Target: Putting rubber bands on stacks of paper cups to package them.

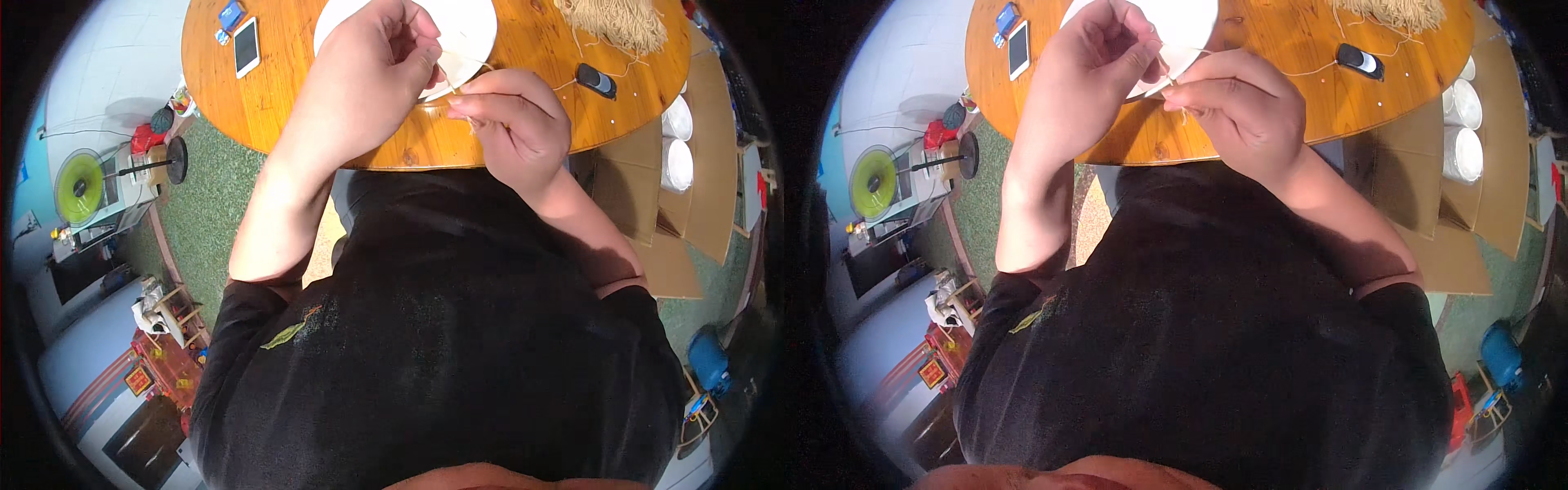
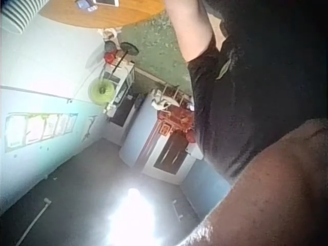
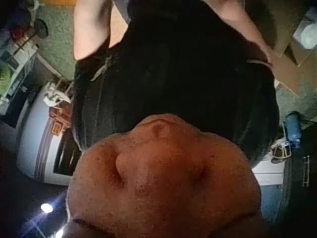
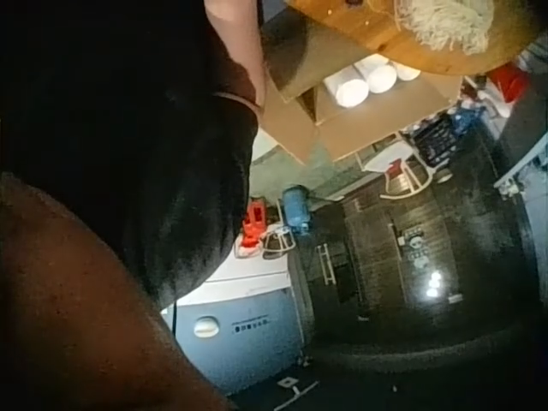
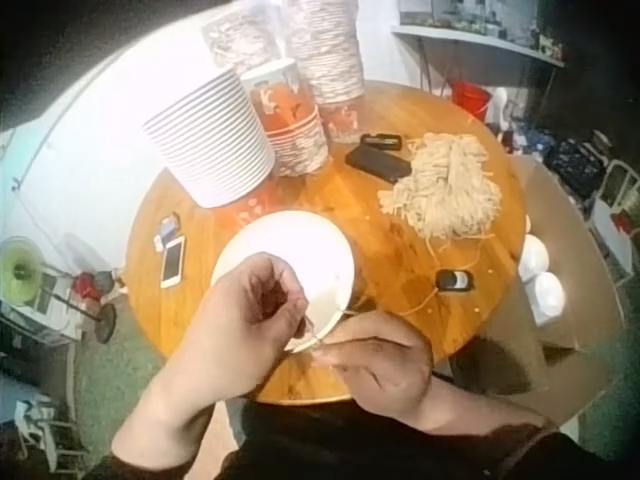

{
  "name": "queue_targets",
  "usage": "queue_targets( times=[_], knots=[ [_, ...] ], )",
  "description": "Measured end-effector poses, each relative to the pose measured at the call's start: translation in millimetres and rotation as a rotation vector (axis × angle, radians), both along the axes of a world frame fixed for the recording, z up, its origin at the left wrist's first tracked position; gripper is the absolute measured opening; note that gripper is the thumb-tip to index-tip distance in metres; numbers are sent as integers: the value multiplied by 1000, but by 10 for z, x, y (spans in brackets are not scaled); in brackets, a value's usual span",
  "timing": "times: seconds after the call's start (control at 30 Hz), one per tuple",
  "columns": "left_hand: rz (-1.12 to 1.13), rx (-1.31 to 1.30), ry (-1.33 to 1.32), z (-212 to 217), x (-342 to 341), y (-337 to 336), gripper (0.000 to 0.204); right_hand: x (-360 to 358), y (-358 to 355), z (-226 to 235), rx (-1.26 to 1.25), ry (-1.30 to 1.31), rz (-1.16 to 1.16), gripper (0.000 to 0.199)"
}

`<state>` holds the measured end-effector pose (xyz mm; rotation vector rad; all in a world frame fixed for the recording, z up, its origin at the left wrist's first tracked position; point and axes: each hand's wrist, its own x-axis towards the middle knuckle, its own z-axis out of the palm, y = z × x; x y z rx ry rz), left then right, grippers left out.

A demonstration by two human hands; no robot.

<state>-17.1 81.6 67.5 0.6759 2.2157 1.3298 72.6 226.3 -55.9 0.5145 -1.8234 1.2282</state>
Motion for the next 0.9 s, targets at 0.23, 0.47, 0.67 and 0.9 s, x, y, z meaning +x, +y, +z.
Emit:
queue_targets(
  times=[0.23, 0.47, 0.67, 0.9],
  knots=[
    [-8, 265, -100, -192, -79, -49, 16, 46, -97, 43, -309, -193, 158, 5],
    [-39, 546, -336, -274, -154, -141, 21, 61, -128, 342, -806, -616, 165, 14],
    [-56, 607, -360, -237, -102, -110, 21, 46, -101, 488, -919, -689, 205, 15],
    [-332, 825, -104, -309, -132, -34, 25, -7, 62, 586, -827, -836, 242, 16]
  ],
)
